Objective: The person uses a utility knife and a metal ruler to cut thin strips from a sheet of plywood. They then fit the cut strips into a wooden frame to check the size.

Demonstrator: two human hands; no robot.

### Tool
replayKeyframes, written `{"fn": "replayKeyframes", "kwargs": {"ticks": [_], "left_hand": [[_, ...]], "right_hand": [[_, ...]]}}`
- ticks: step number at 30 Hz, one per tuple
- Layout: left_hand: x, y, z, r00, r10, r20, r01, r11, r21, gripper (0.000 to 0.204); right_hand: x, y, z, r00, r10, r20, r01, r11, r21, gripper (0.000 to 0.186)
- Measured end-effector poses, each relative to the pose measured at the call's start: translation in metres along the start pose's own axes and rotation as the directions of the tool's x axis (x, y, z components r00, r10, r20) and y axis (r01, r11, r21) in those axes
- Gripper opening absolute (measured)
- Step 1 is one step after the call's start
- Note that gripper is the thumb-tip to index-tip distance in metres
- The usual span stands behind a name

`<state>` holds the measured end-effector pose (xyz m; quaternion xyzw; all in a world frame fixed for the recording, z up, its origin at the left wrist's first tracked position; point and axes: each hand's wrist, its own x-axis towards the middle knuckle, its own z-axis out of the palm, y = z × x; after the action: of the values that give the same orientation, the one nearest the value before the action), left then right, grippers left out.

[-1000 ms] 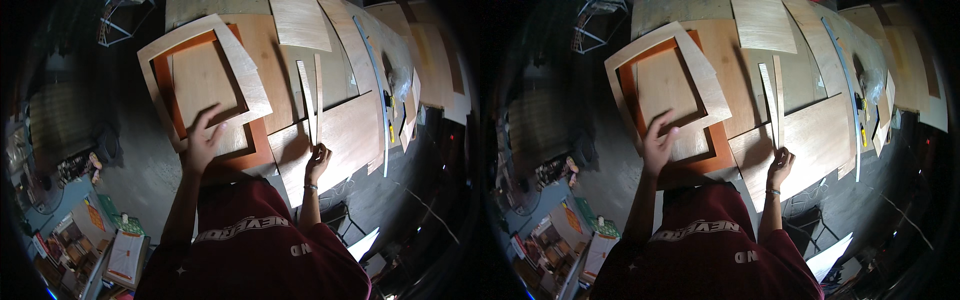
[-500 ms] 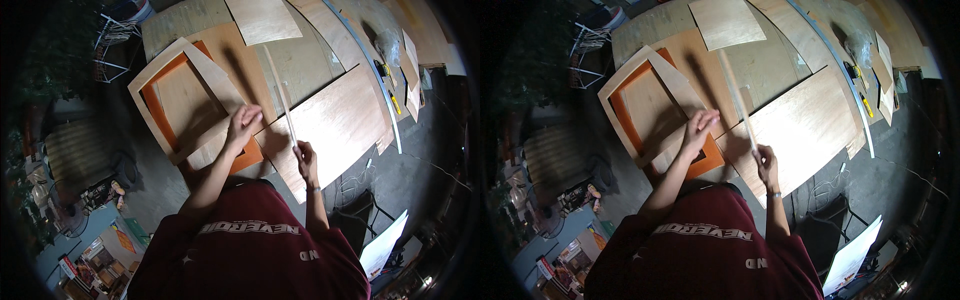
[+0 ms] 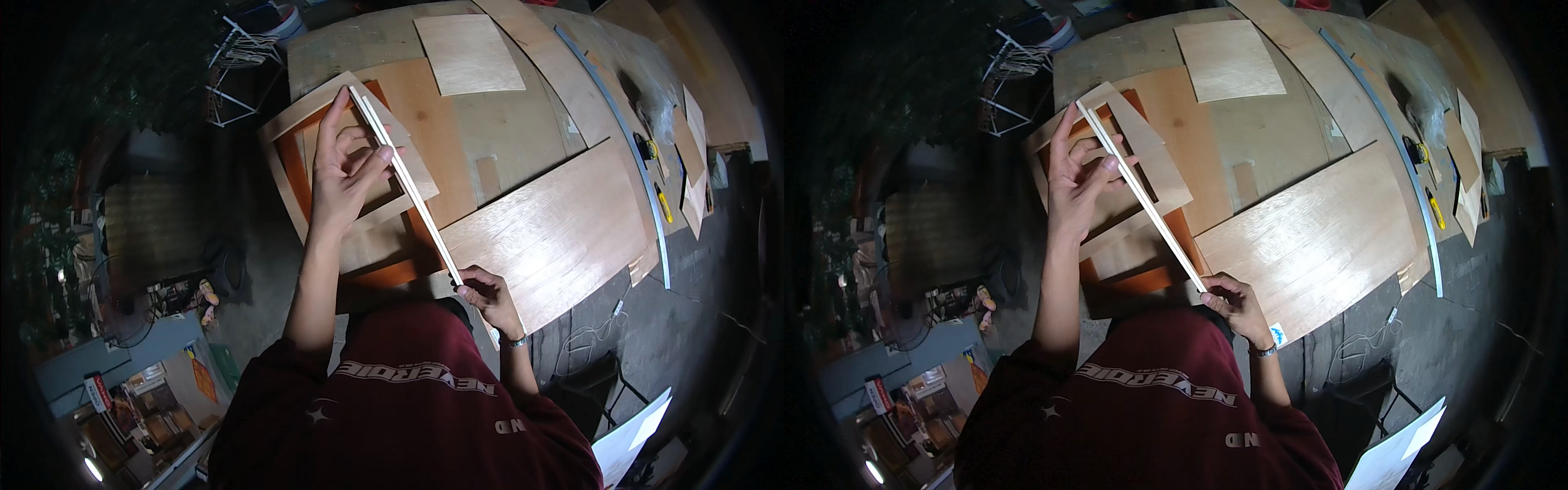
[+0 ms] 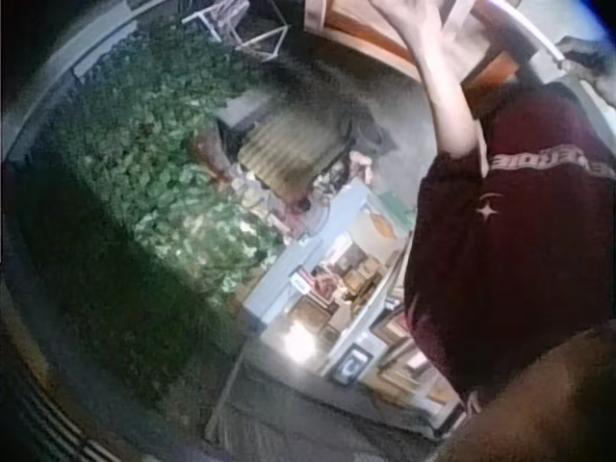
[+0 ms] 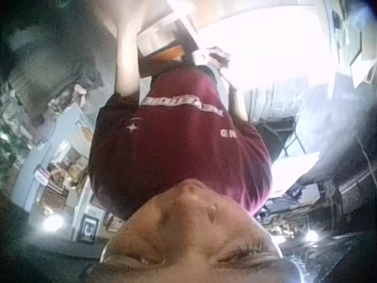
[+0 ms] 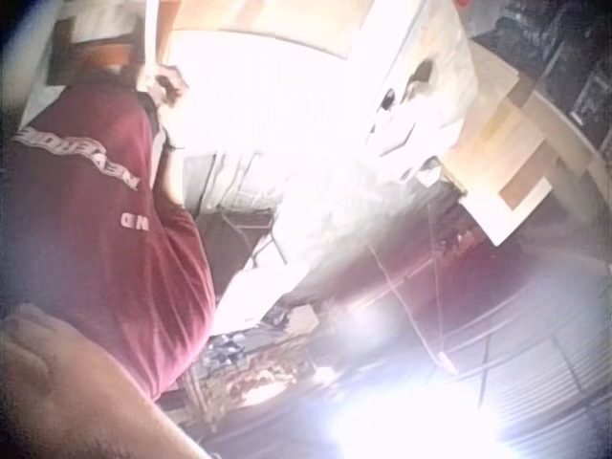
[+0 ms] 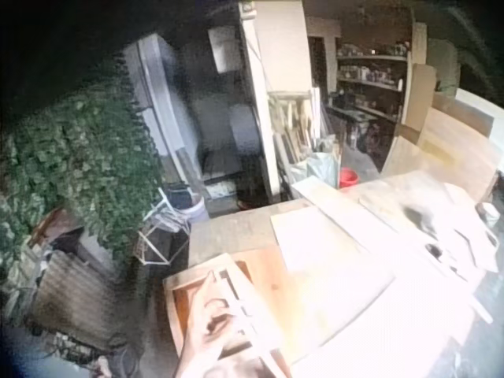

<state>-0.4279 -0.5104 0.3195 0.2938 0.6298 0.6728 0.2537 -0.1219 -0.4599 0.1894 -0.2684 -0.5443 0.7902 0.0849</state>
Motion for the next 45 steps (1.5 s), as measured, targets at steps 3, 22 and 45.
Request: {"fn": "replayKeyframes", "kwargs": {"ticks": [3,22,45], "left_hand": [[-0.005,0.008,-0.01,0.995,-0.009,-0.097,0.007,1.0,-0.017,0.078],[-0.034,-0.01,-0.051,0.948,-0.11,-0.299,0.089,0.993,-0.082,0.05],[-0.165,-0.152,-0.155,0.771,-0.442,-0.458,0.51,0.86,0.03,0.036]], "right_hand": [[0.004,-0.004,0.003,0.998,-0.002,0.059,0.005,0.999,-0.051,0.026],[0.012,0.008,0.005,0.979,0.13,0.159,-0.131,0.991,-0.008,0.03],[0.045,0.122,-0.164,0.601,-0.321,-0.732,0.244,0.946,-0.214,0.017]]}}
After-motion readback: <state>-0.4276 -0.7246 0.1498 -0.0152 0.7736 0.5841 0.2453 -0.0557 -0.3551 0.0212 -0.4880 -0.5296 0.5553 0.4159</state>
